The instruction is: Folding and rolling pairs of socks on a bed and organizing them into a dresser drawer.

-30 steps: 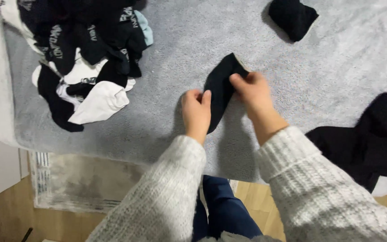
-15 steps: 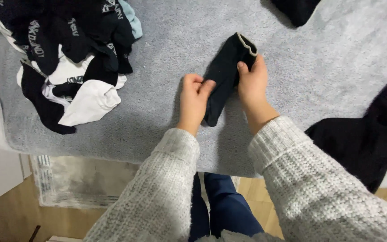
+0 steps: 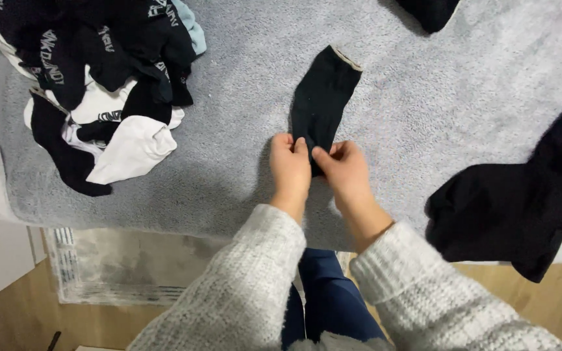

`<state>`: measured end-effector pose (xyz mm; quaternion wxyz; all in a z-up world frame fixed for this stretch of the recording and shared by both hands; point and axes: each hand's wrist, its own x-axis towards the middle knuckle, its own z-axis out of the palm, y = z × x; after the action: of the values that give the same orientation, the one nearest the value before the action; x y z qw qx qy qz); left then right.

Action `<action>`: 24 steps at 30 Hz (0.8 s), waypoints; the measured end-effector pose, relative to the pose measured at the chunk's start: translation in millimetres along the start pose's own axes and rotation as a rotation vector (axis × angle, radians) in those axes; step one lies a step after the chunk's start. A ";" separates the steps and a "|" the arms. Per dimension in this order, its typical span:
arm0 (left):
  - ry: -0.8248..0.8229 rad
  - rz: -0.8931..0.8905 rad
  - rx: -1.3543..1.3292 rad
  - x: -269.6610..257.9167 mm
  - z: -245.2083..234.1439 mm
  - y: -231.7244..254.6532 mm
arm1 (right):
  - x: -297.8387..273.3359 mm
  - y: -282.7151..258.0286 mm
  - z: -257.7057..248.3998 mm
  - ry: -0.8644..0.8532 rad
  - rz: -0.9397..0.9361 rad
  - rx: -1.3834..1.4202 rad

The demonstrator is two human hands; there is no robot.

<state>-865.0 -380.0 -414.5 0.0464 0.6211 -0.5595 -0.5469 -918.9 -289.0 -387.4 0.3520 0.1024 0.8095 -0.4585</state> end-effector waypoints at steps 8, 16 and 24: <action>-0.156 -0.208 0.008 -15.6 -1.7 -11.2 | -3.2 16.1 -0.7 0.063 -0.019 0.069; -0.164 -0.497 -0.549 -43.4 -31.3 52.2 | -17.9 2.3 -6.5 0.130 -0.087 0.141; -0.101 -0.058 -0.344 -57.0 -20.0 16.1 | -17.8 8.2 -2.7 0.173 -0.119 0.140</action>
<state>-847.9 -354.5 -360.0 0.1076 0.5917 -0.4412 -0.6661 -903.2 -279.4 -380.2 0.2450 0.1176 0.8075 -0.5235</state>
